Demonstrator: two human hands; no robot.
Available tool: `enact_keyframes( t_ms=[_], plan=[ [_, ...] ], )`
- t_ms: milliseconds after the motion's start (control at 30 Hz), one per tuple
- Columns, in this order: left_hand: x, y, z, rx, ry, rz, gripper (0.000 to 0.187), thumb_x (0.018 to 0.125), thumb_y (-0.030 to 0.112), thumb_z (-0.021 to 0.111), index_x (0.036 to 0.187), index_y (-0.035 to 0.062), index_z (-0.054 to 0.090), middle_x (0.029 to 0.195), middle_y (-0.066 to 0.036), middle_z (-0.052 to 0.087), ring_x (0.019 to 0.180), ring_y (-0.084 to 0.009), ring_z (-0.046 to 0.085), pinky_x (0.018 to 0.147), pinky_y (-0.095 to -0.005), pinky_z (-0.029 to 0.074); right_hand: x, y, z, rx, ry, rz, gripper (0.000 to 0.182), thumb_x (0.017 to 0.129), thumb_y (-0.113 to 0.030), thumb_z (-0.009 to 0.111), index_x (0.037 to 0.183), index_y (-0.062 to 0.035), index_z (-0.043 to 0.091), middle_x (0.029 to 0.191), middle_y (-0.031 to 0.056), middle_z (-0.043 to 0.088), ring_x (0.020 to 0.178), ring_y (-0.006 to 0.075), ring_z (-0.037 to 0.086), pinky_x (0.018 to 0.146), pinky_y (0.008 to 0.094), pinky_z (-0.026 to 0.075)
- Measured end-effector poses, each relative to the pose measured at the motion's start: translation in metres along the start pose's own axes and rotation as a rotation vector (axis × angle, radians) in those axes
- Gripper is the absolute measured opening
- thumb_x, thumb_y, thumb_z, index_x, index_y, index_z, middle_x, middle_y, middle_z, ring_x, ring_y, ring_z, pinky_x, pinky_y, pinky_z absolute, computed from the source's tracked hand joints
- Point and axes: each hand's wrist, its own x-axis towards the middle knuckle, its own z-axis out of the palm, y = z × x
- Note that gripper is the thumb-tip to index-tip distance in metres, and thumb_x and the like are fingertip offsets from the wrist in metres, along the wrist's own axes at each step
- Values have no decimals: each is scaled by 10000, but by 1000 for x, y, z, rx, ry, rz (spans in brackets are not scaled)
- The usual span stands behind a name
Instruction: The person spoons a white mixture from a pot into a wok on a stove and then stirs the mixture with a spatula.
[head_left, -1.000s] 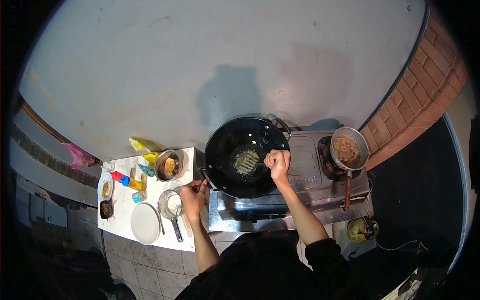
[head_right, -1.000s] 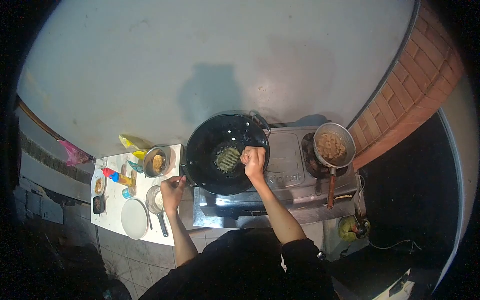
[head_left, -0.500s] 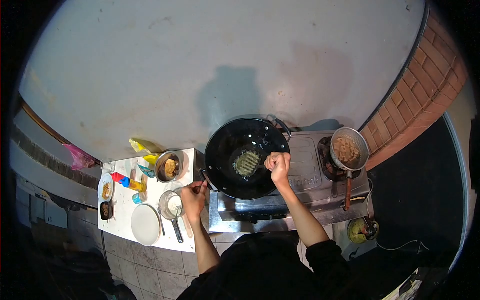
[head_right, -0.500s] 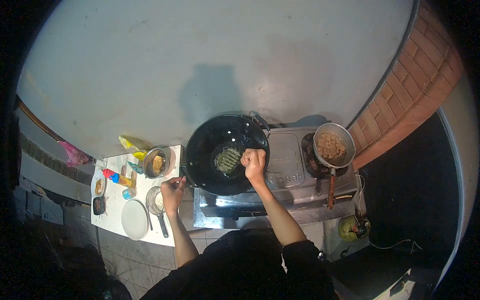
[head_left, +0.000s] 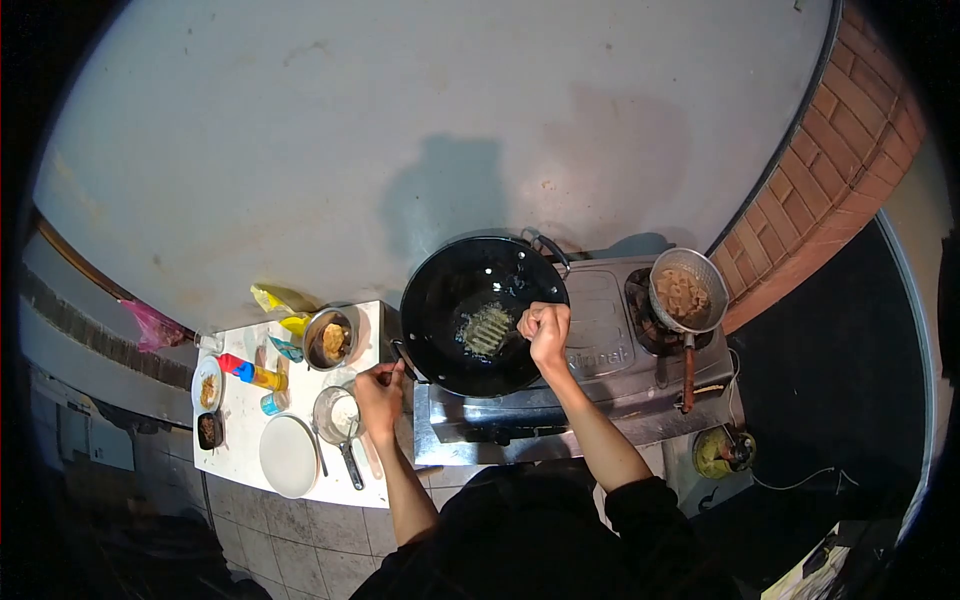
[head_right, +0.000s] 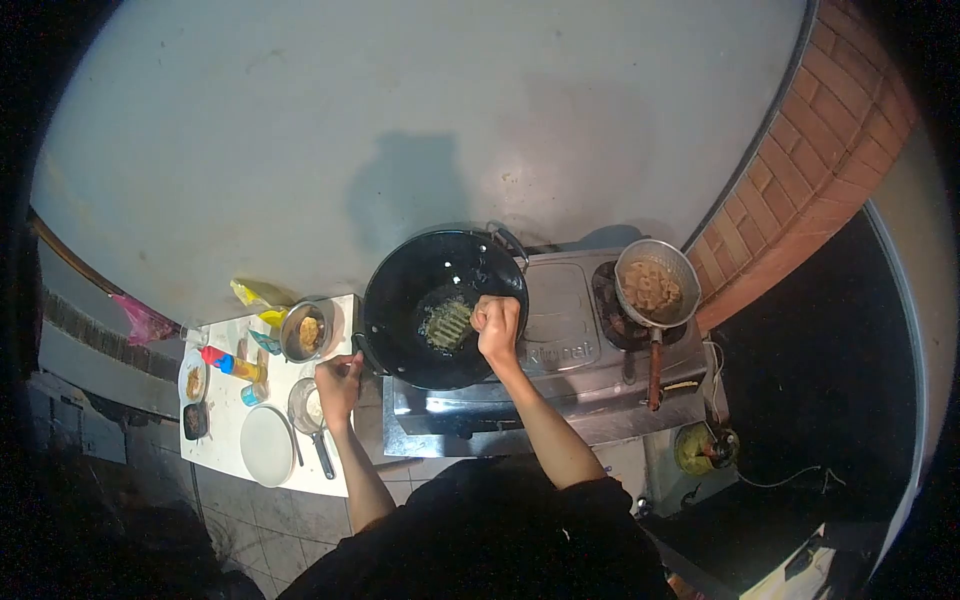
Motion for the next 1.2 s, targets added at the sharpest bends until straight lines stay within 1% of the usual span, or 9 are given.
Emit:
enact_keyframes(
  t_ms=[267, 367, 433, 633, 733, 833, 1067, 1133, 1200],
  plan=[
    [-1, 0, -1, 11, -3, -6, 197, 802, 146, 722, 800, -48, 691, 536, -68, 576, 481, -88, 481, 478, -269, 388, 3, -3, 3, -1, 30, -32, 379, 803, -77, 373, 440, -48, 268, 453, 19, 299, 381, 95, 270, 391, 267, 179],
    [0, 0, -2, 10, -21, -51, 203, 802, 152, 723, 801, -49, 691, 547, -76, 591, 485, -91, 498, 487, -268, 397, 7, -8, 5, 6, 39, -40, 371, 789, -82, 378, 436, -46, 269, 450, 26, 305, 376, 103, 277, 388, 268, 186],
    [-1, 0, -2, 18, -10, -16, 216, 803, 158, 725, 795, -54, 687, 553, -89, 602, 488, -94, 510, 496, -267, 405, 11, -14, 5, 3, 46, -36, 348, 762, -85, 383, 432, -43, 280, 441, 35, 311, 369, 113, 287, 385, 272, 194],
    [-2, 2, -1, 13, 23, 12, 228, 799, 167, 734, 788, -56, 684, 568, -102, 614, 501, -97, 532, 509, -267, 416, 12, -14, 2, -16, 30, -21, 334, 748, -79, 385, 429, -35, 298, 435, 40, 314, 364, 118, 287, 384, 272, 202],
    [-2, 3, -2, 30, -4, -21, 225, 799, 160, 732, 787, -59, 683, 575, -102, 620, 512, -96, 543, 514, -264, 421, 6, -10, 3, -12, 63, -19, 331, 747, -76, 388, 431, -33, 300, 435, 37, 316, 365, 115, 287, 384, 271, 202],
    [-1, 0, 0, -39, 3, -10, 220, 800, 153, 730, 786, -61, 681, 567, -91, 614, 504, -91, 527, 503, -260, 410, 4, -9, 3, -3, 42, -15, 332, 752, -74, 387, 435, -34, 297, 437, 33, 315, 366, 110, 284, 383, 271, 196],
    [-3, 5, -3, 1, -13, -37, 220, 800, 156, 729, 792, -59, 681, 551, -76, 597, 489, -90, 496, 491, -260, 395, 5, -4, 1, 3, 42, 0, 347, 769, -81, 388, 440, -41, 284, 445, 29, 310, 367, 104, 271, 382, 268, 187],
    [-3, 2, -1, 10, 0, -25, 249, 805, 191, 730, 804, -55, 693, 548, -83, 585, 479, -113, 461, 477, -296, 368, 4, -3, 0, 11, 54, 2, 356, 776, -84, 391, 441, -44, 277, 446, 25, 307, 371, 100, 268, 384, 268, 184],
    [-2, -2, 1, 6, 7, -4, 250, 807, 194, 729, 805, -53, 694, 545, -80, 581, 480, -115, 460, 477, -298, 368, 4, -2, 0, 3, 52, -9, 360, 780, -86, 390, 440, -44, 277, 444, 24, 303, 373, 100, 269, 385, 269, 182]
  ],
)
